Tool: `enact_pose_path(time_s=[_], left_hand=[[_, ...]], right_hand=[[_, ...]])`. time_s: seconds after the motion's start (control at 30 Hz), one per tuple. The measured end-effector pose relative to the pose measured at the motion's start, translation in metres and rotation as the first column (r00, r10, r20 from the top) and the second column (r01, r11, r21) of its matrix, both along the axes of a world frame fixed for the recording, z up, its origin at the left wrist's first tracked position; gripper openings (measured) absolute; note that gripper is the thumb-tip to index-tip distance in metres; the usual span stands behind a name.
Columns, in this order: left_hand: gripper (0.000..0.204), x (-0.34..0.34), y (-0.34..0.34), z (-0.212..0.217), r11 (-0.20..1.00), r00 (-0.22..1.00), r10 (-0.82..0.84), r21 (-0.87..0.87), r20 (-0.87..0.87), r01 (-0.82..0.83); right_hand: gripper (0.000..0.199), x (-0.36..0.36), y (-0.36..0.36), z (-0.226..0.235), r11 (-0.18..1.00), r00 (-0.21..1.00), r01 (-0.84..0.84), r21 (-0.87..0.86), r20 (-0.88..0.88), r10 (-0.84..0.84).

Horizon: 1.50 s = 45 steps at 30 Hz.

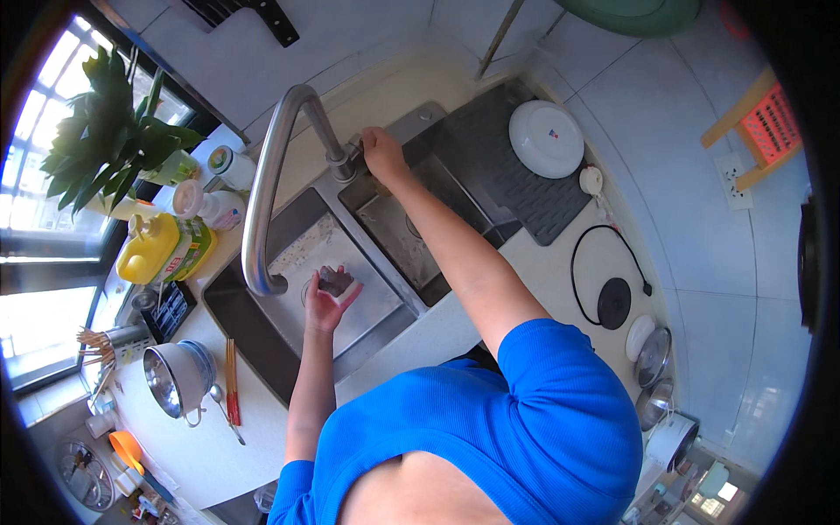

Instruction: The person walks from the living room into the kitchen and begins washing dishes at the sink. They use a pink sponge to scrub a bowl, a plate, chopsticks, a spoon, and a metal pot, then rinse each item under running water and place them aside.

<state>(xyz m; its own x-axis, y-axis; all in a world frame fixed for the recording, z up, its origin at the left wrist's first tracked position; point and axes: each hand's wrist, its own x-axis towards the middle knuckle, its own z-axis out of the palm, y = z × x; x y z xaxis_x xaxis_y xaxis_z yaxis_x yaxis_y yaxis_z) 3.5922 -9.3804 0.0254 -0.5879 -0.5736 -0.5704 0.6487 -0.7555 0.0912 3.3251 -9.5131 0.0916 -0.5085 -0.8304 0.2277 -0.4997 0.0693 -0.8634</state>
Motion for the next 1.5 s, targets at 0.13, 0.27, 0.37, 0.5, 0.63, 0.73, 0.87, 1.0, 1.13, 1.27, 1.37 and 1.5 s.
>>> enact_pose_path(time_s=[0.13, 0.27, 0.37, 0.5, 0.63, 0.73, 0.87, 1.0, 1.13, 1.27, 1.37, 1.5], left_hand=[[0.027, -0.004, -0.004, 0.020, 0.993, 0.996, -0.086, -0.075, 0.013, 0.087], [0.028, -0.003, -0.015, 0.019, 0.999, 0.999, -0.044, -0.024, -0.031, 0.043], [0.029, -0.005, -0.017, 0.021, 0.997, 0.992, -0.067, -0.047, -0.104, 0.062], [0.036, 0.015, -0.021, -0.016, 0.998, 0.984, 0.009, 0.052, 0.178, -0.019], [0.054, 0.006, -0.022, -0.013, 0.995, 0.998, 0.005, 0.097, 0.070, -0.012], [0.056, 0.005, -0.022, -0.036, 0.966, 0.999, 0.031, 0.256, 0.033, -0.038], [0.056, -0.022, -0.030, -0.019, 0.952, 0.889, -0.060, 0.294, 0.453, -0.085], [0.028, -0.019, -0.031, -0.061, 0.982, 0.943, 0.017, 0.171, 0.332, -0.078], [0.018, -0.039, -0.038, -0.094, 0.958, 0.920, 0.190, 0.138, 0.343, -0.249], [0.022, -0.033, -0.038, -0.096, 0.969, 0.936, 0.191, 0.094, 0.295, -0.228], [0.036, -0.029, -0.036, -0.078, 0.992, 0.931, 0.063, 0.076, 0.360, -0.097], [0.054, -0.013, -0.030, -0.007, 0.982, 0.990, 0.125, 0.132, 0.063, -0.132]], right_hand=[[0.026, -0.004, -0.005, -0.006, 0.996, 1.000, 0.026, 0.089, -0.010, -0.025], [0.031, -0.021, -0.013, -0.014, 0.985, 0.994, 0.005, 0.175, 0.109, -0.024], [0.033, -0.035, -0.012, -0.020, 0.980, 0.997, 0.026, 0.199, 0.061, -0.039], [0.024, -0.006, 0.021, 0.021, 0.984, 0.985, 0.168, -0.053, -0.030, -0.170], [0.009, 0.057, 0.088, 0.028, 0.986, 0.972, -0.166, -0.032, 0.162, 0.168], [0.011, 0.098, 0.119, 0.009, 0.887, 0.876, -0.457, 0.067, 0.206, 0.436], [0.013, 0.117, 0.126, 0.007, 0.853, 0.864, -0.497, 0.160, 0.187, 0.468], [0.015, 0.125, 0.121, 0.008, 0.847, 0.862, -0.495, 0.194, 0.232, 0.450], [0.015, 0.120, 0.116, -0.007, 0.832, 0.848, -0.522, 0.189, 0.216, 0.483], [0.019, 0.138, 0.111, -0.025, 0.803, 0.815, -0.579, 0.145, 0.133, 0.564], [0.032, 0.136, 0.106, -0.052, 0.680, 0.716, -0.688, 0.253, 0.083, 0.693], [0.047, 0.151, 0.099, -0.043, 0.553, 0.697, -0.715, 0.428, 0.361, 0.620]])
